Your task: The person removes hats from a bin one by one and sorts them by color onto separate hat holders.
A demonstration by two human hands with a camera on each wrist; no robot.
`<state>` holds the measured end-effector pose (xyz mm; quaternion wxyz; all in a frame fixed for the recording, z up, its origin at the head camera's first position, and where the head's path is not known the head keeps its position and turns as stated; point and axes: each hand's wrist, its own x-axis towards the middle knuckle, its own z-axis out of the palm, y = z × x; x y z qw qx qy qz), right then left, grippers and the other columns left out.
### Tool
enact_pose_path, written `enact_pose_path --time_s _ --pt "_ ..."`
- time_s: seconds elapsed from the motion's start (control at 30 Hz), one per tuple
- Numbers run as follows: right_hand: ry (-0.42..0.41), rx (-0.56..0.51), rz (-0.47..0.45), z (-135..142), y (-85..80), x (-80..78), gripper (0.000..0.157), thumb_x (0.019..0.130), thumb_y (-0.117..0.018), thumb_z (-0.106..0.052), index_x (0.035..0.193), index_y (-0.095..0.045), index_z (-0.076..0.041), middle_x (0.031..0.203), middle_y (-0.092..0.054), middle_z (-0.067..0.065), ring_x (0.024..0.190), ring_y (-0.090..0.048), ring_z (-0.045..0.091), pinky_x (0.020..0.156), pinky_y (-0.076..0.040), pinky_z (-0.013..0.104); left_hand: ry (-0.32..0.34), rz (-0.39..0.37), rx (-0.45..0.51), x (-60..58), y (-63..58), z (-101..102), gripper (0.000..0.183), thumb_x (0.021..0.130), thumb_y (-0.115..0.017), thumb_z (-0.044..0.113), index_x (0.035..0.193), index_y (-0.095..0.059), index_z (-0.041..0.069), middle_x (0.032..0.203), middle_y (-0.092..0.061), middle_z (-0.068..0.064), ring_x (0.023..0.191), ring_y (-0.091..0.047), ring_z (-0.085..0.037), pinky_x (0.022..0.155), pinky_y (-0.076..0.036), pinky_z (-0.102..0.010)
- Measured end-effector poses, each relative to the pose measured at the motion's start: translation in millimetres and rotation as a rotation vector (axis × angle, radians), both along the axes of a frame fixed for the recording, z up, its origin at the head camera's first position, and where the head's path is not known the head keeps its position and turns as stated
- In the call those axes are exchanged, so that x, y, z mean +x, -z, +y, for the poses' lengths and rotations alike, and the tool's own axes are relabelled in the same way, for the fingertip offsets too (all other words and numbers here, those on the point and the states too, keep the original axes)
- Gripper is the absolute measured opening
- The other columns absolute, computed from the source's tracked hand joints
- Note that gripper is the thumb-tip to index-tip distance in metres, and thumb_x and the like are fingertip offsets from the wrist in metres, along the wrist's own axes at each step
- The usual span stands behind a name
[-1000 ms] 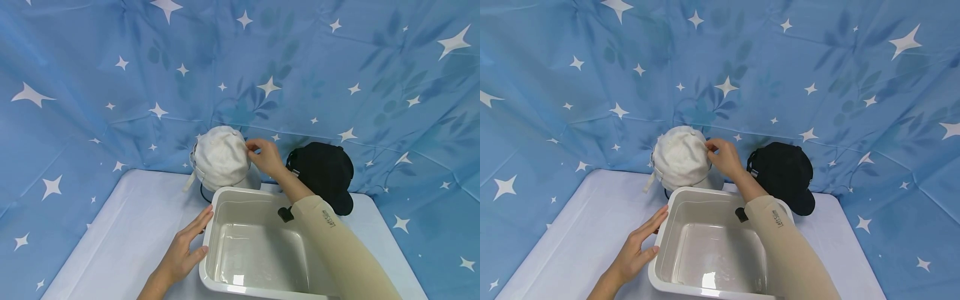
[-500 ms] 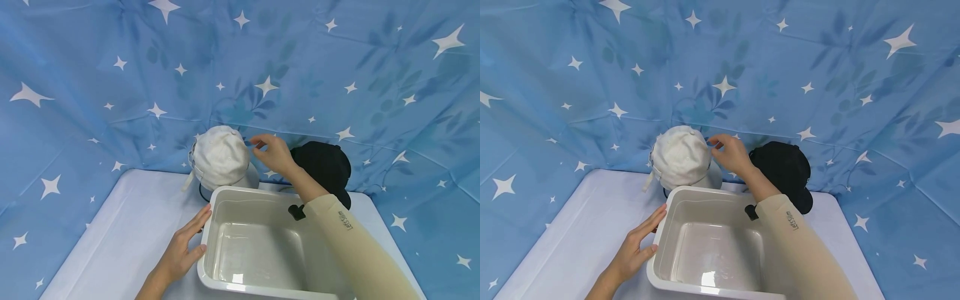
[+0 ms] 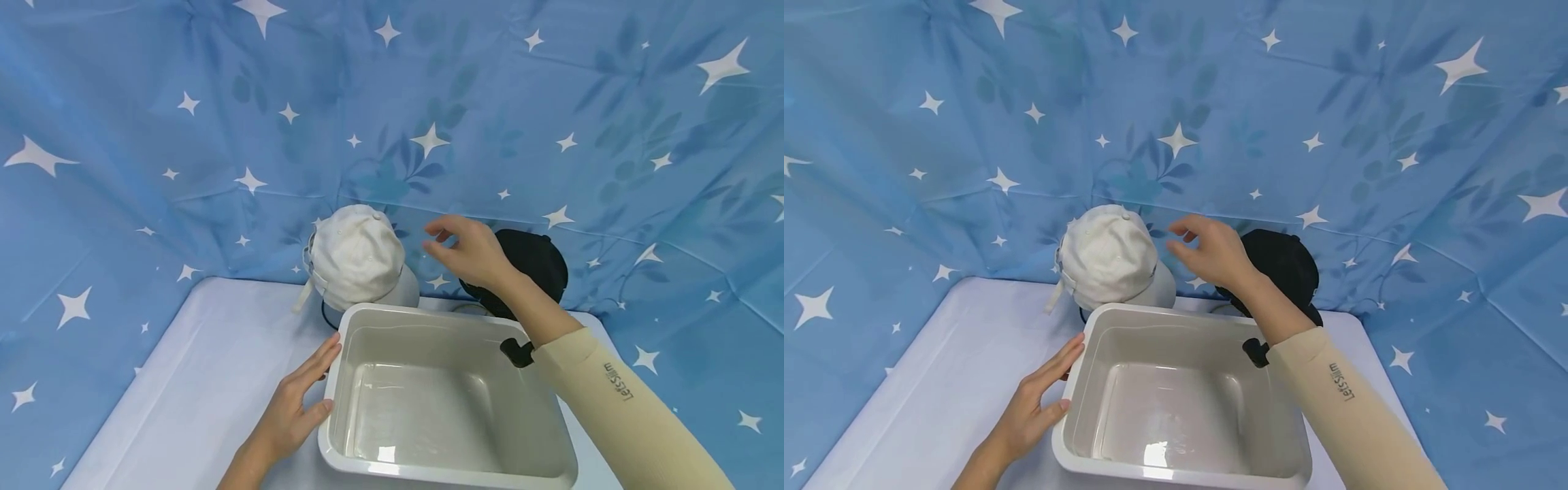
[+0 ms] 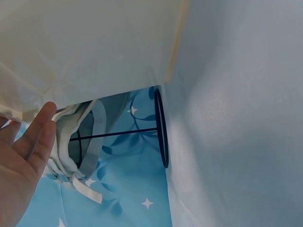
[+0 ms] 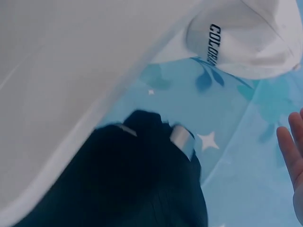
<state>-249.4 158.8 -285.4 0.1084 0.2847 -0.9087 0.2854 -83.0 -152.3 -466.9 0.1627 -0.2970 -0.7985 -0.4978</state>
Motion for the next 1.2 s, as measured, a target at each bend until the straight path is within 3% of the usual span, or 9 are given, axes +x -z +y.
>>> enact_pose_path --time_s 0.3,0.53,0.6,0.77,0.87,1.1,1.2 --pt "0.013 0.045 0.083 28 -8.2 23.1 0.032 0.098 -0.074 -0.024 0.127 -0.074 -0.01 0.124 -0.073 0.008 0.107 -0.069 0.027 0.088 -0.057 0.049 0.003 0.002 -0.01 1.6 -0.1 -1 0.074 0.085 -0.061 0.006 0.158 -0.046 0.005 0.167 -0.038 -0.012 0.149 -0.044 -0.019 0.094 -0.055 -0.038" --pt "0.056 0.02 0.155 49 -8.1 42.0 0.029 0.095 -0.077 -0.016 0.122 -0.075 -0.007 0.118 -0.074 0.01 0.105 -0.068 0.028 0.087 -0.058 0.052 0.007 0.006 -0.03 2.0 -3.3 -2 0.076 0.084 -0.061 0.004 0.158 -0.045 0.004 0.167 -0.037 -0.014 0.149 -0.042 -0.021 0.094 -0.056 -0.044" --pt "0.066 0.012 0.17 55 -5.9 46.6 0.028 0.094 -0.078 -0.015 0.121 -0.074 -0.006 0.116 -0.074 0.011 0.105 -0.069 0.028 0.086 -0.058 0.052 0.012 0.004 -0.034 2.0 -4.3 -3 0.076 0.084 -0.061 0.003 0.158 -0.045 0.004 0.167 -0.037 -0.015 0.15 -0.042 -0.022 0.097 -0.055 -0.042" --pt "0.058 0.001 0.196 67 3.3 57.8 0.031 0.092 -0.079 -0.013 0.121 -0.073 -0.006 0.116 -0.073 0.01 0.105 -0.069 0.027 0.085 -0.058 0.051 0.025 0.016 -0.039 2.3 -5.6 -5 0.077 0.083 -0.062 0.002 0.158 -0.044 0.003 0.167 -0.036 -0.015 0.15 -0.041 -0.025 0.115 -0.037 -0.024" --pt "0.046 0.015 0.234 74 8.5 65.7 0.033 0.089 -0.081 -0.01 0.121 -0.073 -0.005 0.115 -0.074 0.009 0.103 -0.069 0.025 0.084 -0.059 0.05 0.025 0.043 -0.043 2.3 -5.9 -6 0.076 0.085 -0.063 0.004 0.158 -0.044 0.003 0.167 -0.036 -0.014 0.15 -0.041 -0.027 0.118 -0.029 -0.021" --pt "0.086 0.034 0.236 94 15.1 90.2 0.037 0.086 -0.082 -0.007 0.122 -0.073 -0.007 0.116 -0.074 0.007 0.102 -0.07 0.023 0.084 -0.057 0.035 -0.012 0.097 -0.083 1.8 -11.3 -18 0.071 0.091 -0.064 0.014 0.158 -0.044 0.003 0.167 -0.037 -0.013 0.134 -0.06 -0.027 0.115 -0.033 -0.021" --pt "0.113 0.045 0.239 104 20.5 101.1 0.04 0.085 -0.082 -0.007 0.124 -0.072 -0.007 0.119 -0.073 0.005 0.102 -0.069 0.022 0.086 -0.053 0.023 -0.064 0.114 -0.139 0.6 -14.3 -26 0.072 0.091 -0.068 0.018 0.158 -0.046 0.004 0.166 -0.038 -0.013 0.136 -0.058 -0.03 0.116 -0.033 -0.022"
